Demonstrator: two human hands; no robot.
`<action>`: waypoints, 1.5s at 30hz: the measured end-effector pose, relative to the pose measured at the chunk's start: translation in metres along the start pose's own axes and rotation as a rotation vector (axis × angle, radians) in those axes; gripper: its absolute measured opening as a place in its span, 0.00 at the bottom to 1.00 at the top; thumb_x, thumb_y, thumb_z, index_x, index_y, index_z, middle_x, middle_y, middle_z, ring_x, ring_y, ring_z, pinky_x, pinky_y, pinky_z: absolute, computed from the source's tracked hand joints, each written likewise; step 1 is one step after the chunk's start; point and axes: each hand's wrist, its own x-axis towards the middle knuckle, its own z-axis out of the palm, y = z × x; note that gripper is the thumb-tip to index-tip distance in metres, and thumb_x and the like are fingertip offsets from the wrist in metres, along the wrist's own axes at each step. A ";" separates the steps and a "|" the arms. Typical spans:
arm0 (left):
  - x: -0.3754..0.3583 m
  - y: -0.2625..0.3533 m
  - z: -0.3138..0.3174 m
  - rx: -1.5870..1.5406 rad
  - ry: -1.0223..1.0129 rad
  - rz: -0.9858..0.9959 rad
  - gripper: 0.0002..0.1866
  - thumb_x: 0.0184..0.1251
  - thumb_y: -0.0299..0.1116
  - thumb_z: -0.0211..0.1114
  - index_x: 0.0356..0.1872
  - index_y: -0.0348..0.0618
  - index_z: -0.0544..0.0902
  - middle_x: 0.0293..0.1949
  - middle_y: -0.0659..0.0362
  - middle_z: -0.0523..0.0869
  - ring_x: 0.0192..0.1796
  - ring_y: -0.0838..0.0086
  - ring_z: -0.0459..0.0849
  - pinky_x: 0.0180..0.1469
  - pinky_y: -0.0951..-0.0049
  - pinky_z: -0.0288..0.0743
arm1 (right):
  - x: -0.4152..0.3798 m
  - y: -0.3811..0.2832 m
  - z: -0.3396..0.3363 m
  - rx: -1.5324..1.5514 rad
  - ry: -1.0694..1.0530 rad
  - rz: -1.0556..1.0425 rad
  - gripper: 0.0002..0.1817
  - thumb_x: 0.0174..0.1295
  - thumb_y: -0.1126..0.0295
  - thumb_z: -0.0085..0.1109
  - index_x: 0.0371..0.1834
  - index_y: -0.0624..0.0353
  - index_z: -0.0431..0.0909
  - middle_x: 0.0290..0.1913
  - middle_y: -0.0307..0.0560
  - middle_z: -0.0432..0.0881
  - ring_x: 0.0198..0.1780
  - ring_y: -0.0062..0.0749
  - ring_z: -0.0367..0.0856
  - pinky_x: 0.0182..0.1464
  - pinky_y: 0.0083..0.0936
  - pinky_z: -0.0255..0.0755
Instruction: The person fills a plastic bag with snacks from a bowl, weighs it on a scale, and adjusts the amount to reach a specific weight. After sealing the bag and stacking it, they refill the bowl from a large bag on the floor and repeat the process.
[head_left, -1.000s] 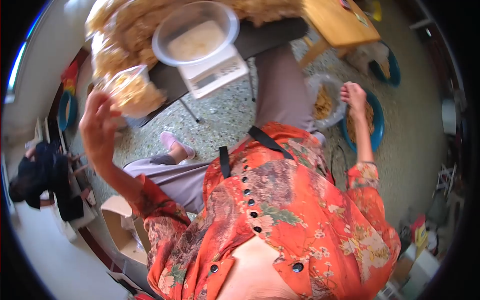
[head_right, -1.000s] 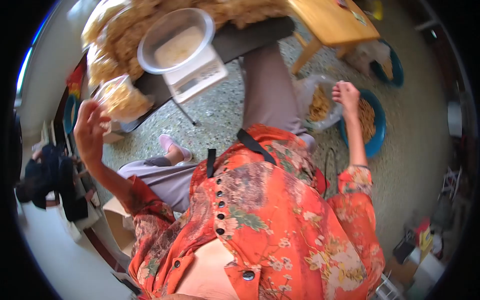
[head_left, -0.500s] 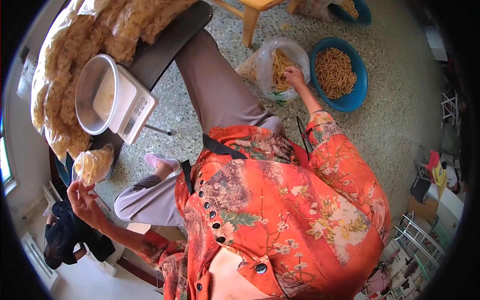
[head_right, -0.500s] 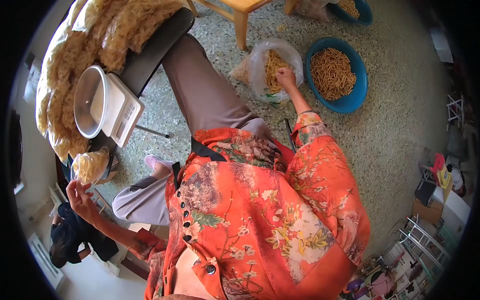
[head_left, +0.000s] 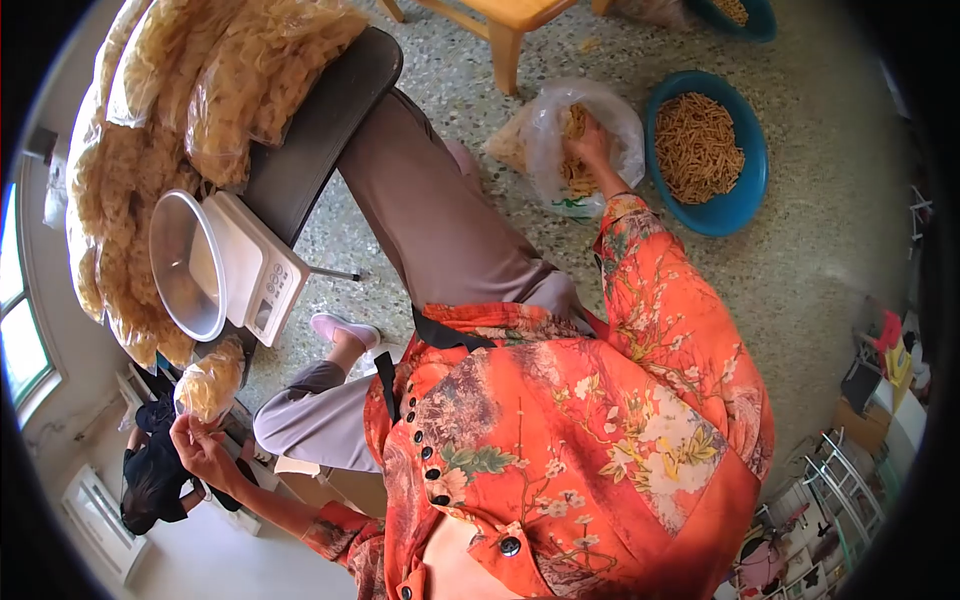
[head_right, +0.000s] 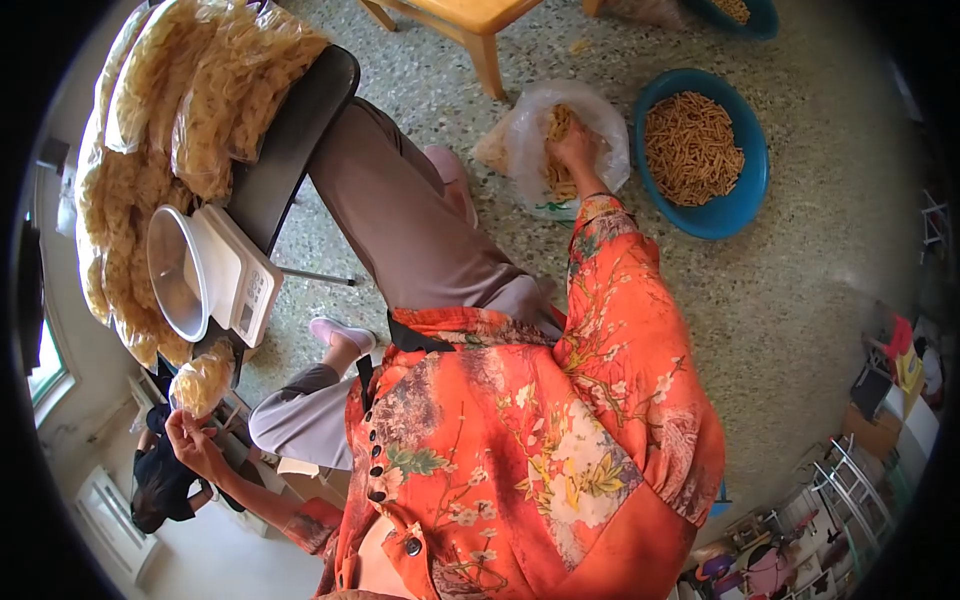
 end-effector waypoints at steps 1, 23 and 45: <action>-0.001 0.005 0.000 0.005 0.004 0.005 0.09 0.83 0.36 0.61 0.49 0.40 0.81 0.39 0.63 0.85 0.36 0.82 0.87 0.29 0.85 0.73 | 0.007 0.006 0.013 0.004 -0.002 0.001 0.48 0.54 0.53 0.72 0.80 0.50 0.65 0.72 0.64 0.73 0.76 0.59 0.67 0.75 0.47 0.65; 0.004 0.021 -0.025 0.094 0.036 -0.005 0.10 0.83 0.35 0.60 0.52 0.38 0.79 0.42 0.60 0.84 0.36 0.78 0.87 0.26 0.83 0.77 | -0.004 -0.030 0.042 -0.093 -0.110 0.176 0.43 0.66 0.63 0.66 0.84 0.37 0.56 0.81 0.58 0.52 0.67 0.78 0.68 0.64 0.59 0.73; 0.012 0.015 -0.017 0.038 0.081 0.019 0.11 0.82 0.38 0.63 0.51 0.40 0.82 0.37 0.63 0.85 0.28 0.87 0.75 0.29 0.86 0.67 | 0.002 -0.023 0.015 -0.002 0.025 -0.087 0.28 0.56 0.62 0.74 0.62 0.54 0.82 0.59 0.52 0.86 0.61 0.50 0.85 0.57 0.47 0.81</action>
